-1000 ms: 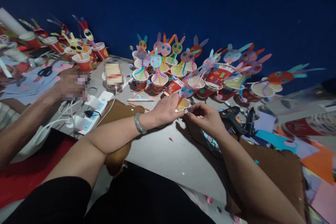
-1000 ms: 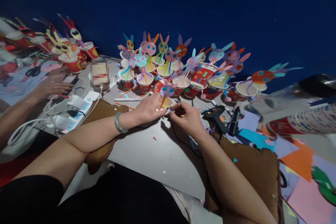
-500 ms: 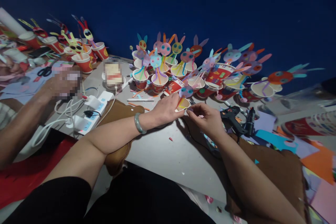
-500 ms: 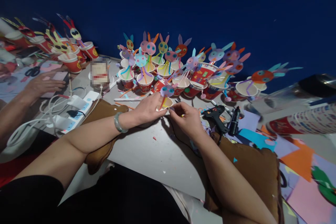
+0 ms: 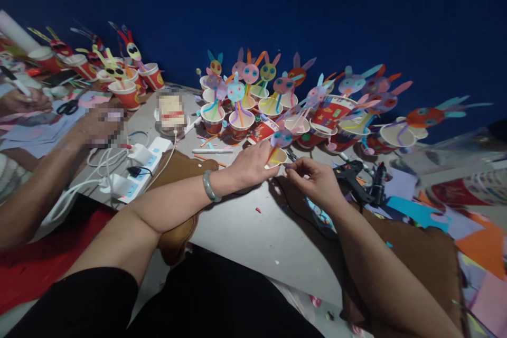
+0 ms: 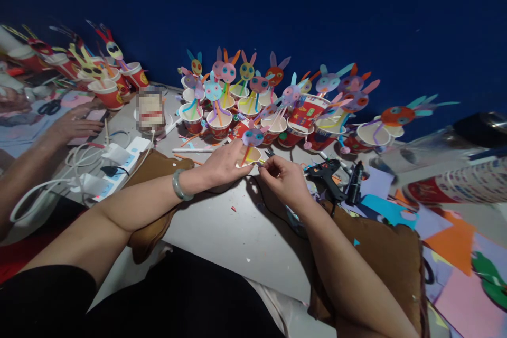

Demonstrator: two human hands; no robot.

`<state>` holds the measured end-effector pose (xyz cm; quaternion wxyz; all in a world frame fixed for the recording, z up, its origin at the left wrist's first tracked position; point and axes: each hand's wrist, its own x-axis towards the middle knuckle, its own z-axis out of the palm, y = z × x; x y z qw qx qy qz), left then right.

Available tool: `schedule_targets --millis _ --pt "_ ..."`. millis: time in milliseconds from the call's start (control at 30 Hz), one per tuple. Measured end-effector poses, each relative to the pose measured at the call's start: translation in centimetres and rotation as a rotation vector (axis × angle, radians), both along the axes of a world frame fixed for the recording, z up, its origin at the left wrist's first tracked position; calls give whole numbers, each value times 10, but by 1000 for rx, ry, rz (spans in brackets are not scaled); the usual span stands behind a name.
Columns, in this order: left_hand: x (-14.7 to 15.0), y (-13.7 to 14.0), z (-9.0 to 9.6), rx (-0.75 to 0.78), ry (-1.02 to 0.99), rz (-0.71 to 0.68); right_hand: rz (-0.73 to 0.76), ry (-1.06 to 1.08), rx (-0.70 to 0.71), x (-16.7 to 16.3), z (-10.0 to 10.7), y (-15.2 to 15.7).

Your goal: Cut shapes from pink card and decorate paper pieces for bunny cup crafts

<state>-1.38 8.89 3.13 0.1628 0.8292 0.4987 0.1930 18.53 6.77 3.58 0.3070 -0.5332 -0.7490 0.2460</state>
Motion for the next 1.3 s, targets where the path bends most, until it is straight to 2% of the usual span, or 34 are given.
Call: schedule_targets --millis 200,500,933,1300 --pt "0 1 -3 17 25 3 15 19 11 -1 4 -1" --pt "-1 0 -2 15 -13 -11 -42 44 -28 -4 2 -1" --pt "0 0 -3 19 -10 -1 -103 118 -12 -11 -9 -4" --pt "0 1 -4 22 -5 1 -145 357 -168 -16 -14 0"
